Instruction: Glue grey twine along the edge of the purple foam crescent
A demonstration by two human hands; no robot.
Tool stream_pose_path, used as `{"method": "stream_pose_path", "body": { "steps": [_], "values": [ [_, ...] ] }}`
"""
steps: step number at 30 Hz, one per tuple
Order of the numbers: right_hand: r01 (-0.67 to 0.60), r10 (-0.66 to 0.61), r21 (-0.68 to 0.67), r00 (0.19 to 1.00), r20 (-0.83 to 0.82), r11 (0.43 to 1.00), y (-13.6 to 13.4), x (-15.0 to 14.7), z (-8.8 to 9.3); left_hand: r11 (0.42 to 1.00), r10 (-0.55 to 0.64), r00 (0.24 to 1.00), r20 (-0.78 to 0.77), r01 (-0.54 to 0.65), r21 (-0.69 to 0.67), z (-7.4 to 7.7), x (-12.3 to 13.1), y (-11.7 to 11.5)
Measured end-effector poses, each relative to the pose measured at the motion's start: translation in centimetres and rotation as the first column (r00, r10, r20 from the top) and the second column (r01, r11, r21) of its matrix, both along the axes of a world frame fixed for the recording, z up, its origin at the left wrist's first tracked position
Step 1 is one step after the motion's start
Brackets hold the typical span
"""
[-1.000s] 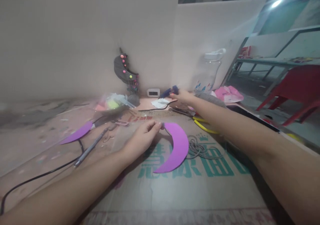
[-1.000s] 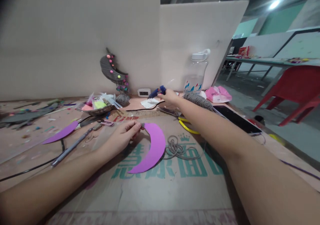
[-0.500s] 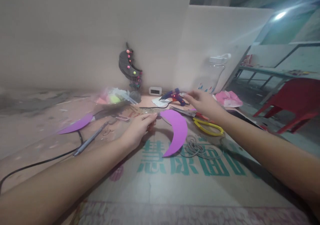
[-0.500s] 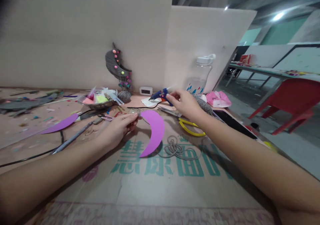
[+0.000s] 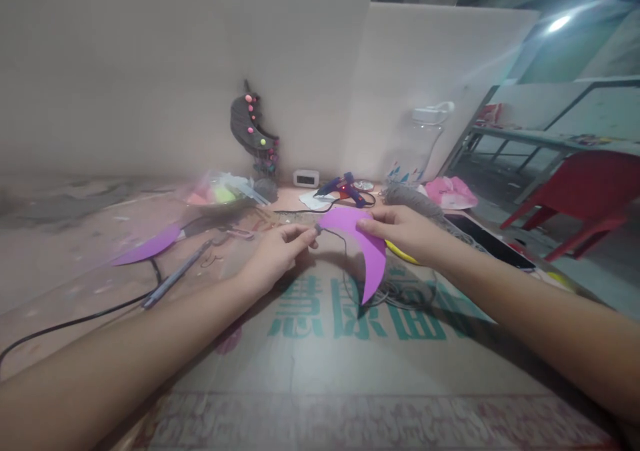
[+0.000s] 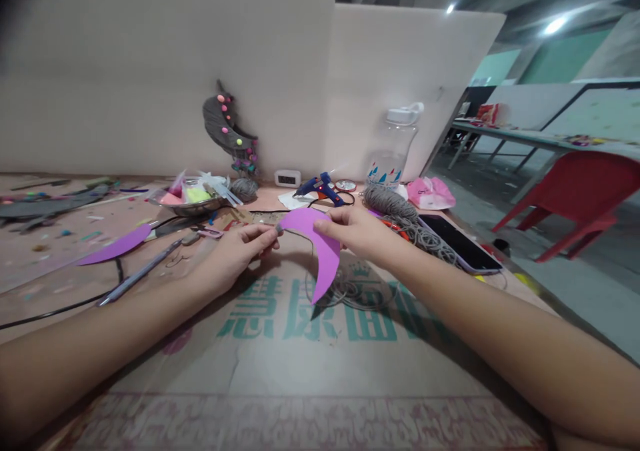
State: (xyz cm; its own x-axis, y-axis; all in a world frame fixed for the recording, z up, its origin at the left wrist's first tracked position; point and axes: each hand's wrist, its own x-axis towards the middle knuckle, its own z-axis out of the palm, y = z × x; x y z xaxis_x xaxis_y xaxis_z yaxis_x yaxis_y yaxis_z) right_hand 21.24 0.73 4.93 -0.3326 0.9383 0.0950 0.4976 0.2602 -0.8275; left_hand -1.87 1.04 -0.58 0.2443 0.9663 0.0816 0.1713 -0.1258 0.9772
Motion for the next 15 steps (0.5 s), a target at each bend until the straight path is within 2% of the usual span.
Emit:
{"method": "stream_pose_path", "body": {
  "steps": [3, 6, 8, 10, 12, 15],
  "values": [
    [0.099, -0.089, 0.060, 0.984, -0.151, 0.993, 0.7, 0.4, -0.6, 1.000, -0.014, 1.000, 0.006, 0.014, 0.013, -0.1, 0.0, 0.1],
    [0.170, -0.136, 0.098, 0.949, -0.284, 0.981, 1.4, 0.5, -1.5, 0.999, -0.006, 0.994, 0.106, 0.001, 0.040, -0.2, -0.1, 0.4],
    [0.121, -0.097, 0.127, 0.979, -0.180, 0.984, 1.6, 0.3, -2.2, 0.998, 0.018, 0.983, 0.182, -0.029, 0.058, -0.3, -0.2, 0.6],
    [0.024, -0.033, 0.167, 0.998, 0.049, 0.986, 1.2, -0.1, -2.7, 0.997, 0.037, 0.973, 0.228, -0.051, 0.058, -0.4, -0.2, 0.8],
    [-0.084, 0.042, 0.156, 0.966, 0.256, 0.984, 0.4, -0.7, -3.0, 0.997, 0.041, 0.971, 0.237, -0.055, 0.053, -0.5, -0.2, 0.9],
    [-0.225, 0.200, 0.041, 0.924, 0.327, 0.973, -1.5, -1.9, -3.0, 0.995, 0.068, 0.969, 0.239, -0.084, 0.057, -0.7, -0.2, 1.0]
  ]
}}
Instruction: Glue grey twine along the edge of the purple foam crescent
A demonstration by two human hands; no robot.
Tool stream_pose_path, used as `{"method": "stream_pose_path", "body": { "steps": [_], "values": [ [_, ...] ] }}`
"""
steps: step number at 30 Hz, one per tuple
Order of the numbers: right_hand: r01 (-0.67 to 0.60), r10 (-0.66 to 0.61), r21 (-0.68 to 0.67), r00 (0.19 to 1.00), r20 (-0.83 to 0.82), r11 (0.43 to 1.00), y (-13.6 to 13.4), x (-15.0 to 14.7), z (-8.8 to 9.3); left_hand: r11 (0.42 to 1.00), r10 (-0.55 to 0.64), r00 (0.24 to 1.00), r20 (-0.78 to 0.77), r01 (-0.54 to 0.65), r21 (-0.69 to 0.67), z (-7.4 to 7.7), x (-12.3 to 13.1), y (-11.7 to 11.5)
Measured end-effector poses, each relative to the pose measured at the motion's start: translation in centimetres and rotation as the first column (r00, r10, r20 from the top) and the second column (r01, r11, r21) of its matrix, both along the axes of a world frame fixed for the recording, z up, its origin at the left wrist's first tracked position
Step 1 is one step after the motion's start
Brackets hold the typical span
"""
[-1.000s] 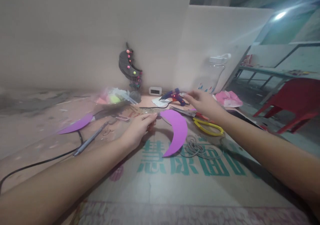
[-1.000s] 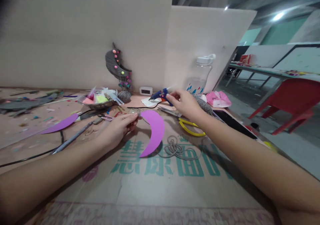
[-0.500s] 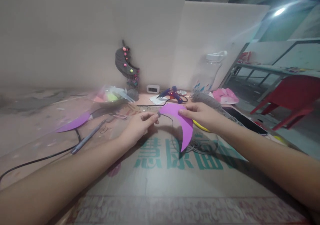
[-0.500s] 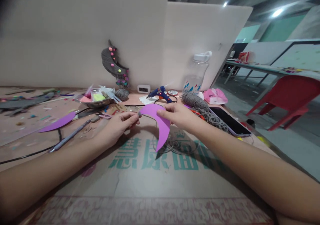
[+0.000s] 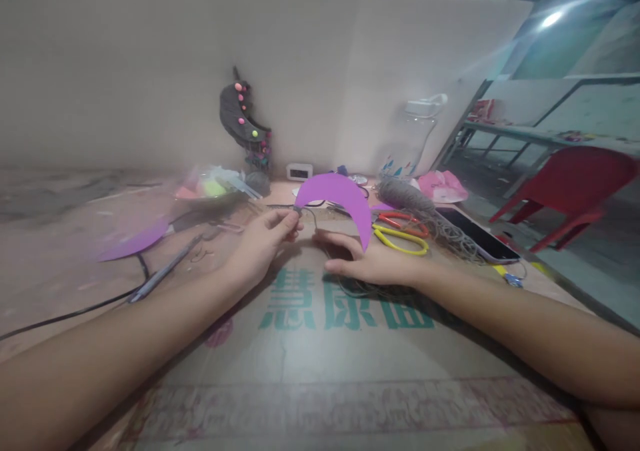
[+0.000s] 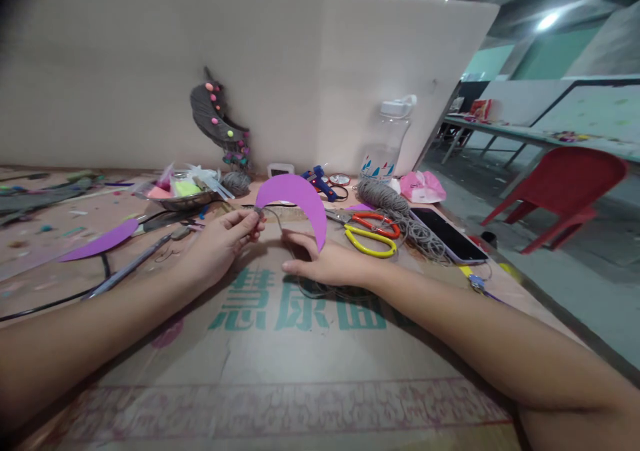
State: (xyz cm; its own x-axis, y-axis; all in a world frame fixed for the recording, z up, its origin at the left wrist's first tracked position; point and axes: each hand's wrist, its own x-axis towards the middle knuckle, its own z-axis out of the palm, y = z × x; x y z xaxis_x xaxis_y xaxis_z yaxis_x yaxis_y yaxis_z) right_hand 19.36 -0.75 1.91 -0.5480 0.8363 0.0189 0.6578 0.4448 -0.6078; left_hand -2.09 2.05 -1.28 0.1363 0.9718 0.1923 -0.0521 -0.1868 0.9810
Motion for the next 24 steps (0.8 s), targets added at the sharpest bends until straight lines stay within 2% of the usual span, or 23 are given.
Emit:
{"method": "stream_pose_path", "body": {
  "steps": [3, 5, 7, 9, 12, 15, 18, 21, 24],
  "values": [
    [-0.099, 0.082, -0.180, 0.992, -0.099, 0.979, -2.3, -1.3, 0.4, 0.997, 0.077, 0.997, 0.022, -0.077, 0.014, -0.2, 0.0, 0.1],
    [-0.086, 0.042, -0.277, 0.986, -0.162, 0.957, -3.8, -2.1, 0.7, 0.994, 0.109, 0.994, -0.013, -0.109, 0.027, -0.1, 0.0, 0.0],
    [-0.064, 0.014, -0.295, 0.985, -0.170, 0.953, -5.0, -2.6, 1.3, 0.993, 0.111, 0.989, -0.100, -0.106, 0.052, 0.0, 0.1, -0.1],
    [-0.076, 0.043, -0.226, 0.988, -0.148, 0.971, -5.7, -2.7, 2.3, 0.994, 0.095, 0.976, -0.196, -0.081, 0.080, 0.3, 0.1, -0.4],
    [-0.083, 0.081, -0.029, 0.993, -0.082, 0.996, -5.7, -1.8, 4.5, 0.995, 0.071, 0.958, -0.278, -0.050, 0.081, 0.7, 0.2, -0.9],
    [-0.061, 0.067, 0.163, 0.997, -0.032, 0.985, -5.3, -0.1, 6.9, 0.999, 0.019, 0.948, -0.317, -0.008, 0.033, 1.0, 0.3, -1.2],
    [-0.001, 0.019, 0.268, 0.998, -0.065, 0.963, -5.1, 1.6, 8.7, 0.999, -0.053, 0.942, -0.332, 0.053, -0.006, 1.1, 0.4, -1.3],
    [0.080, -0.052, 0.337, 0.995, -0.090, 0.938, -4.4, 2.7, 9.3, 0.994, -0.112, 0.923, -0.369, 0.110, -0.026, 1.1, 0.4, -1.4],
    [0.200, -0.190, 0.467, 0.979, -0.071, 0.861, -2.4, 3.6, 8.6, 0.981, -0.194, 0.877, -0.440, 0.186, -0.061, 1.2, 0.6, -1.7]
  ]
}}
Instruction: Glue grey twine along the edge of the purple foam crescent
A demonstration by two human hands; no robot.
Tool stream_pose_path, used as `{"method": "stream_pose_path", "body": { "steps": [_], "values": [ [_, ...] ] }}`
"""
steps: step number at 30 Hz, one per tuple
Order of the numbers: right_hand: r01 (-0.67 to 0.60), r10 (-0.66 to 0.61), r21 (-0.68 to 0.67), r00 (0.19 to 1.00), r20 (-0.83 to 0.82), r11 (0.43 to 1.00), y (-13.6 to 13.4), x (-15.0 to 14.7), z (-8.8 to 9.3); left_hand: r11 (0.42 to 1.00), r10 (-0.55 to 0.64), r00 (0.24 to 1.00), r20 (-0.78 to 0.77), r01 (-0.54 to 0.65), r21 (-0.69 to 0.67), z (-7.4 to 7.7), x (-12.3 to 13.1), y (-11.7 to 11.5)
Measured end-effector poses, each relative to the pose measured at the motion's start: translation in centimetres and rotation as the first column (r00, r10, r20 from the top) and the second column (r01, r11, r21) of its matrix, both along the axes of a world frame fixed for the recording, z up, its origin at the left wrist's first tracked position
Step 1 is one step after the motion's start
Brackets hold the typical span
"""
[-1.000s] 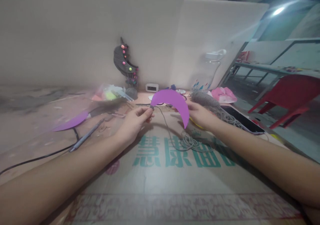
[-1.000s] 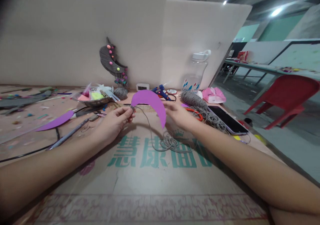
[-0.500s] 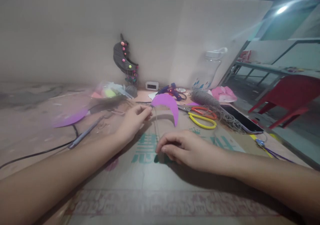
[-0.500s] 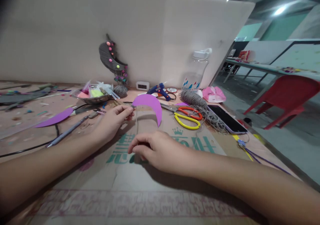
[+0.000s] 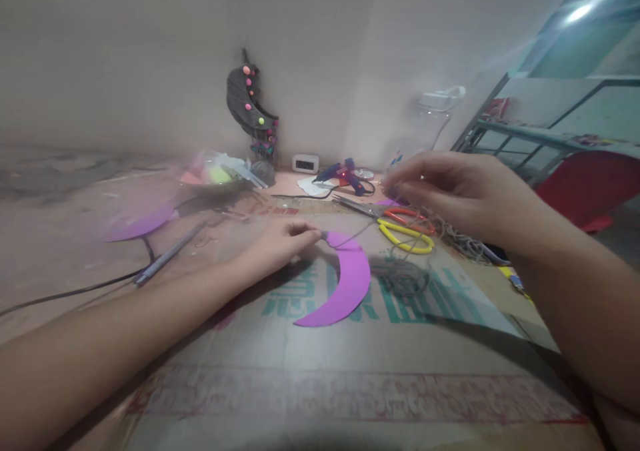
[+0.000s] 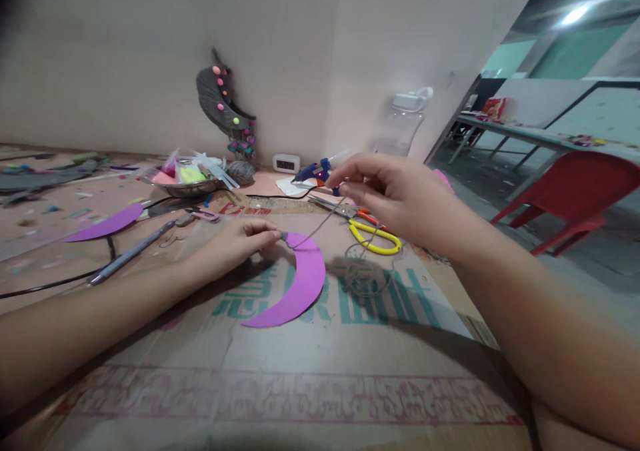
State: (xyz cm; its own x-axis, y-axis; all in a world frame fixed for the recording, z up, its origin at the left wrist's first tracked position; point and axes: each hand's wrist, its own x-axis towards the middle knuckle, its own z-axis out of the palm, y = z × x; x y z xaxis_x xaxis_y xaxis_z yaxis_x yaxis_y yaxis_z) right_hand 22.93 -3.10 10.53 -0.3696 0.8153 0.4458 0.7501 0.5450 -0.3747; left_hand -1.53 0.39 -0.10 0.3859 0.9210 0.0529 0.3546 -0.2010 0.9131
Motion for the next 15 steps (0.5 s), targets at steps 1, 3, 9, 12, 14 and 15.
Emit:
{"method": "stream_pose_path", "body": {
  "steps": [1, 3, 9, 12, 14, 15],
  "values": [
    [0.064, -0.065, 0.055, 0.998, 0.016, 0.996, 1.0, 0.4, -0.4, 1.000, -0.019, 1.000, -0.023, 0.019, -0.004, 0.0, 0.0, -0.1],
    [0.184, -0.193, 0.129, 0.979, 0.062, 0.974, 3.1, 1.5, -1.3, 0.999, -0.042, 0.998, -0.054, 0.042, -0.010, 0.0, 0.1, -0.1],
    [0.212, -0.232, 0.133, 0.958, 0.166, 0.968, 5.6, 3.5, -1.8, 0.996, -0.084, 0.994, -0.073, 0.085, 0.013, -0.5, 0.2, -0.2],
    [0.192, -0.188, -0.020, 0.974, 0.125, 0.981, 3.4, 1.3, -1.7, 0.995, -0.093, 0.992, -0.079, 0.095, 0.014, -0.6, 0.1, -0.1],
    [0.066, -0.045, -0.220, 0.994, 0.097, 0.973, 1.7, -0.7, -2.3, 0.995, -0.101, 0.992, -0.075, 0.103, 0.015, -0.6, 0.2, -0.1],
    [-0.015, 0.046, -0.324, 0.995, 0.087, 0.946, 1.1, -1.5, -2.8, 0.994, -0.103, 0.992, -0.073, 0.105, 0.023, -0.6, 0.2, -0.1]
  ]
}}
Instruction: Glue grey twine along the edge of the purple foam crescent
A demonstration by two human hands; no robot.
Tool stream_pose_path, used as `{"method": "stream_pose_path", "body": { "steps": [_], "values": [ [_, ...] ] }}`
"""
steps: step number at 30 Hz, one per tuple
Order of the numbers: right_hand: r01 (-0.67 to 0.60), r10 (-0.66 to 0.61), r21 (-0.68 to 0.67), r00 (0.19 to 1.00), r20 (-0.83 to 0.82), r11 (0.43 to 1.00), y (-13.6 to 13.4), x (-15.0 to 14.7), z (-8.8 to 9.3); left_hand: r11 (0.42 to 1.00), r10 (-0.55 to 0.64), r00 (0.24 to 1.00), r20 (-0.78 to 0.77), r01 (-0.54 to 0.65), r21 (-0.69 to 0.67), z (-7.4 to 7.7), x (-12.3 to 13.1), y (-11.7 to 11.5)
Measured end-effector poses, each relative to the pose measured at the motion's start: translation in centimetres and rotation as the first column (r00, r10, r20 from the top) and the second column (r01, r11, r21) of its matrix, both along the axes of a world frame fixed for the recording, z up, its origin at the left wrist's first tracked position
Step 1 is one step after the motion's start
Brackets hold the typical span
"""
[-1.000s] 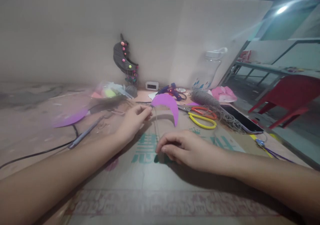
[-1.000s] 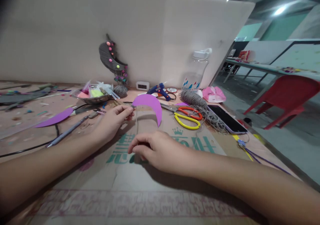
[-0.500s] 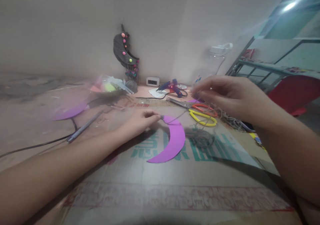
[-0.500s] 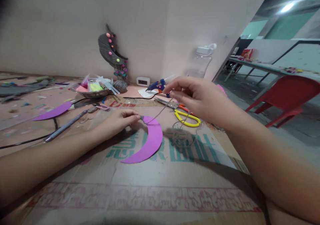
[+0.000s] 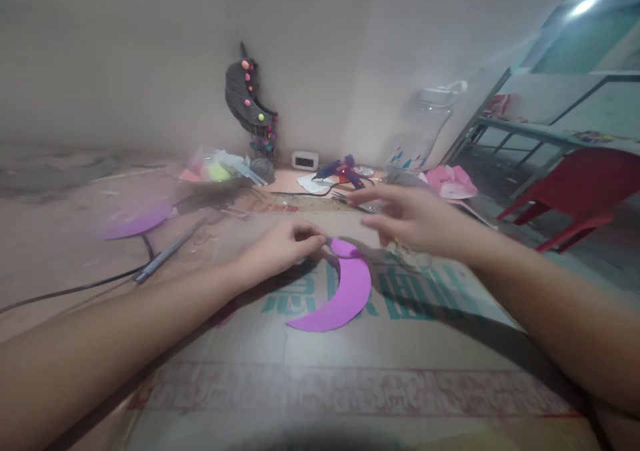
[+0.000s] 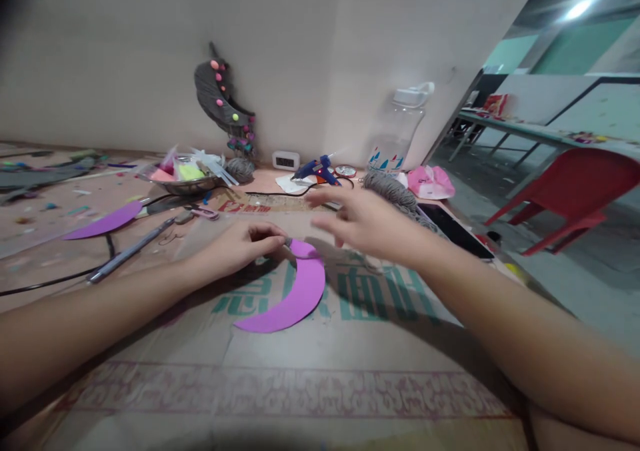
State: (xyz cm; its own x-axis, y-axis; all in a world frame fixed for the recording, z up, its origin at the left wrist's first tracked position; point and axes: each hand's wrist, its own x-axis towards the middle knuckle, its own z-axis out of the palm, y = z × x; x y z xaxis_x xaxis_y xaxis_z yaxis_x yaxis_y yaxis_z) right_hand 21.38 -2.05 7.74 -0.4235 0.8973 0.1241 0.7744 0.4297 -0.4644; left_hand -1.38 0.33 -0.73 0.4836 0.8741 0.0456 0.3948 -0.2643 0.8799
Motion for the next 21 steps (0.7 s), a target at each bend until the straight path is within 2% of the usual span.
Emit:
{"method": "stream_pose_path", "body": {
  "steps": [3, 5, 7, 8, 10, 13, 21],
  "values": [
    [-0.151, 0.145, -0.208, 0.988, -0.045, 0.966, -0.7, -1.1, -1.5, 0.999, 0.004, 1.000, -0.008, -0.003, 0.036, 0.0, 0.0, 0.0],
    [-0.188, 0.187, -0.352, 0.982, -0.037, 0.917, -0.3, -0.8, -2.0, 0.999, 0.007, 1.000, -0.018, -0.006, 0.035, 0.0, 0.0, -0.1],
    [-0.179, 0.207, -0.429, 0.978, 0.021, 0.885, 0.4, -0.2, -2.2, 1.000, 0.011, 1.000, -0.026, -0.011, 0.020, 0.1, 0.0, -0.3],
    [-0.167, 0.205, -0.413, 0.977, 0.051, 0.895, 0.8, 0.0, -2.1, 1.000, 0.015, 0.999, -0.029, -0.014, 0.016, 0.2, 0.1, -0.5],
    [-0.147, 0.176, -0.296, 0.982, 0.074, 0.944, 1.4, 0.2, -2.2, 1.000, 0.014, 0.999, -0.038, -0.013, 0.021, 0.4, 0.1, -0.7],
    [-0.101, 0.102, -0.130, 0.995, 0.006, 0.986, 2.0, 0.0, -2.8, 0.999, -0.013, 0.998, -0.058, 0.015, 0.038, 0.5, 0.1, -0.8],
    [0.017, -0.021, -0.030, 0.988, -0.150, 0.999, 1.9, -1.2, -5.2, 0.988, -0.095, 0.985, -0.144, 0.111, 0.110, 0.5, 0.1, -0.7]
  ]
}}
